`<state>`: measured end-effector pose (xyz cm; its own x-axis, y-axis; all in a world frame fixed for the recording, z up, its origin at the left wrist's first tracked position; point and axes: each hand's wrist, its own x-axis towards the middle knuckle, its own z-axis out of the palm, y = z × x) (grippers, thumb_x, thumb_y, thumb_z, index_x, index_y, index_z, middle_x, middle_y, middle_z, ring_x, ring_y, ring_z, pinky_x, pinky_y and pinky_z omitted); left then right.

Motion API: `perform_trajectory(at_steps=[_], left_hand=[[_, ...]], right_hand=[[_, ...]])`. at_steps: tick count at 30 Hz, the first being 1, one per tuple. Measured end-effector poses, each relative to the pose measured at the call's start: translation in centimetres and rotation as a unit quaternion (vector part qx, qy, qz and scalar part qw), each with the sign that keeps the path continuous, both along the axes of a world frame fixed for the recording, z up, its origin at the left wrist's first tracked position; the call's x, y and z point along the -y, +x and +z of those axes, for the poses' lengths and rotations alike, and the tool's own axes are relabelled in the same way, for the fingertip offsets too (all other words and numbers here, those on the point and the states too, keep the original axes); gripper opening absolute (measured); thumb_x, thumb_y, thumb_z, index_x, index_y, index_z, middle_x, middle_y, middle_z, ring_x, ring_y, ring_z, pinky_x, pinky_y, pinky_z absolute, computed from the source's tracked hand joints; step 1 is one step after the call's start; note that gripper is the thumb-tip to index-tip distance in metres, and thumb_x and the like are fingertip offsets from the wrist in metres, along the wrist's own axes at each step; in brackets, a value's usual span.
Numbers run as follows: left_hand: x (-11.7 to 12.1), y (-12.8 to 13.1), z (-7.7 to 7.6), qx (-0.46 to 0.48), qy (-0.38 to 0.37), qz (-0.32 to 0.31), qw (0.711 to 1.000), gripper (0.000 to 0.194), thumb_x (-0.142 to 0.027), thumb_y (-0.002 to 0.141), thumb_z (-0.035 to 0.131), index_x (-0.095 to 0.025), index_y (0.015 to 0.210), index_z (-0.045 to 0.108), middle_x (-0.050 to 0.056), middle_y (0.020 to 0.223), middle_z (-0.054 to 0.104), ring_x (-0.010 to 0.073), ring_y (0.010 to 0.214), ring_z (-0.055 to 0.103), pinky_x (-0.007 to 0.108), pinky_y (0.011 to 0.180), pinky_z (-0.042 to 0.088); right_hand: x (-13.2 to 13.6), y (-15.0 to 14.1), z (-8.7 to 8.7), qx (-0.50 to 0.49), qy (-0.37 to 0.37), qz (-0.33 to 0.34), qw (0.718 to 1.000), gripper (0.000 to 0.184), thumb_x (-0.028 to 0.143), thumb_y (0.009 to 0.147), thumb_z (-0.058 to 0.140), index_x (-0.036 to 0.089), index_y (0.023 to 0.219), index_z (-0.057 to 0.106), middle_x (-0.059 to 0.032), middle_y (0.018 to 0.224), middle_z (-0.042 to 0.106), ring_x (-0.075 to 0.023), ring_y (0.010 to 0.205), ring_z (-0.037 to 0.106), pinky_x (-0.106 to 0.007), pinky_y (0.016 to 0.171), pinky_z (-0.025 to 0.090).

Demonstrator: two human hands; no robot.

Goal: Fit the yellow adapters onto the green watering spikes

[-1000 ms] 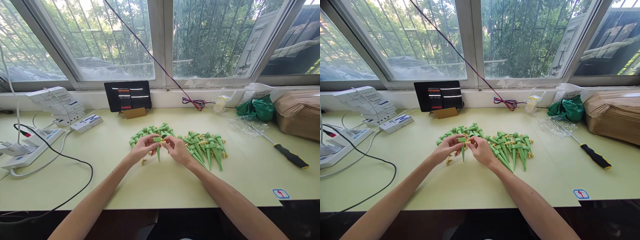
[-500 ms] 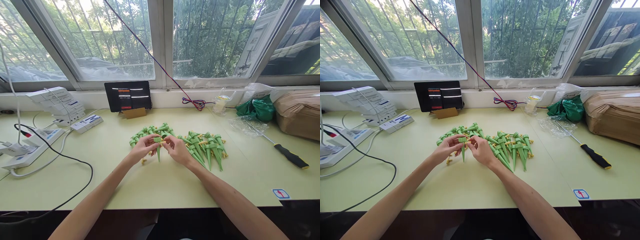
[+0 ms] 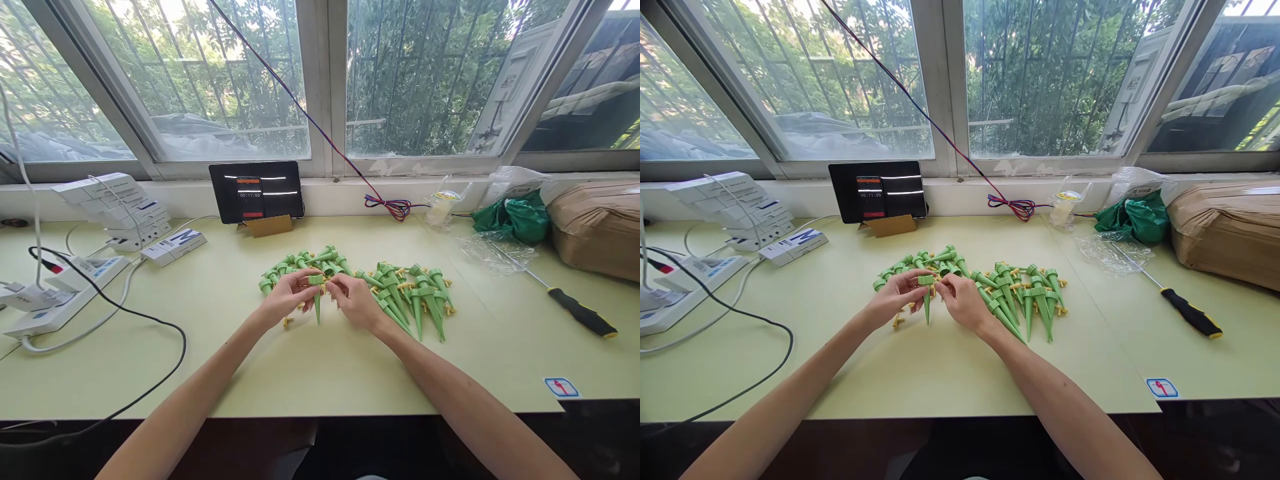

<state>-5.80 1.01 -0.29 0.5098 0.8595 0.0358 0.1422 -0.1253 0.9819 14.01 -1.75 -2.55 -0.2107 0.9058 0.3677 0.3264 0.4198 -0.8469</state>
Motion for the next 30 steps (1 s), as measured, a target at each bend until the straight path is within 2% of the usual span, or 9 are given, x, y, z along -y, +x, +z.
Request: perform_trajectory(at_steps=[2, 5, 14, 19, 21, 30], left_hand=[[0.01, -0.01, -0.02, 0.000, 0.003, 0.001, 1.000, 0.045, -0.039, 0.086, 0.070, -0.017, 0.123, 0.059, 0.000, 0.073, 0.059, 0.0103, 0.054, 0.054, 0.025, 0.054, 0.044], [0.05, -0.01, 0.00, 0.001, 0.003, 0.005, 1.000, 0.044, -0.039, 0.086, 0.071, -0.016, 0.122, 0.060, 0.001, 0.074, 0.060, 0.0099, 0.053, 0.054, 0.024, 0.052, 0.044], [0.32, 0.16, 0.32, -0.001, 0.002, 0.010, 1.000, 0.045, -0.039, 0.085, 0.072, -0.015, 0.121, 0.061, -0.002, 0.066, 0.055, 0.0105, 0.052, 0.053, 0.024, 0.050, 0.044], [0.18, 0.04, 0.27, 0.004, 0.006, 0.010, 1.000, 0.045, -0.039, 0.085, 0.071, -0.016, 0.122, 0.060, 0.001, 0.072, 0.060, 0.0101, 0.053, 0.053, 0.024, 0.051, 0.044], [0.12, 0.02, 0.24, 0.005, 0.005, 0.008, 1.000, 0.045, -0.039, 0.085, 0.071, -0.016, 0.122, 0.060, 0.002, 0.075, 0.061, 0.0099, 0.053, 0.053, 0.024, 0.051, 0.045], [0.27, 0.16, 0.36, 0.000, -0.001, 0.016, 1.000, 0.046, -0.039, 0.084, 0.071, -0.014, 0.122, 0.061, 0.001, 0.071, 0.060, 0.0101, 0.052, 0.052, 0.023, 0.048, 0.044]], right_hand=[[-0.03, -0.04, -0.04, -0.008, 0.007, 0.001, 1.000, 0.020, 0.036, 0.094, 0.054, 0.018, 0.090, 0.060, 0.0002, 0.070, 0.063, -0.0121, 0.056, 0.053, -0.024, 0.057, 0.040], [-0.08, -0.04, -0.09, -0.008, 0.011, 0.004, 1.000, 0.015, 0.032, 0.092, 0.057, 0.018, 0.089, 0.060, 0.0000, 0.070, 0.062, -0.0125, 0.057, 0.053, -0.025, 0.057, 0.040], [0.01, 0.10, 0.09, 0.013, -0.003, 0.010, 1.000, 0.033, 0.036, 0.099, 0.046, 0.019, 0.072, 0.055, 0.0018, 0.060, 0.056, -0.0111, 0.051, 0.048, -0.025, 0.055, 0.037], [-0.11, 0.00, 0.07, -0.016, 0.006, 0.004, 1.000, 0.018, 0.034, 0.095, 0.053, 0.019, 0.088, 0.059, 0.0003, 0.072, 0.063, -0.0116, 0.056, 0.054, -0.024, 0.057, 0.040], [-0.13, -0.03, 0.09, -0.016, 0.009, 0.005, 1.000, 0.015, 0.032, 0.093, 0.054, 0.019, 0.088, 0.059, -0.0001, 0.074, 0.064, -0.0118, 0.057, 0.055, -0.024, 0.058, 0.041], [0.07, 0.09, 0.25, 0.009, -0.009, 0.004, 1.000, 0.027, 0.033, 0.097, 0.047, 0.018, 0.077, 0.058, 0.0027, 0.059, 0.055, -0.0111, 0.051, 0.048, -0.024, 0.055, 0.038]])
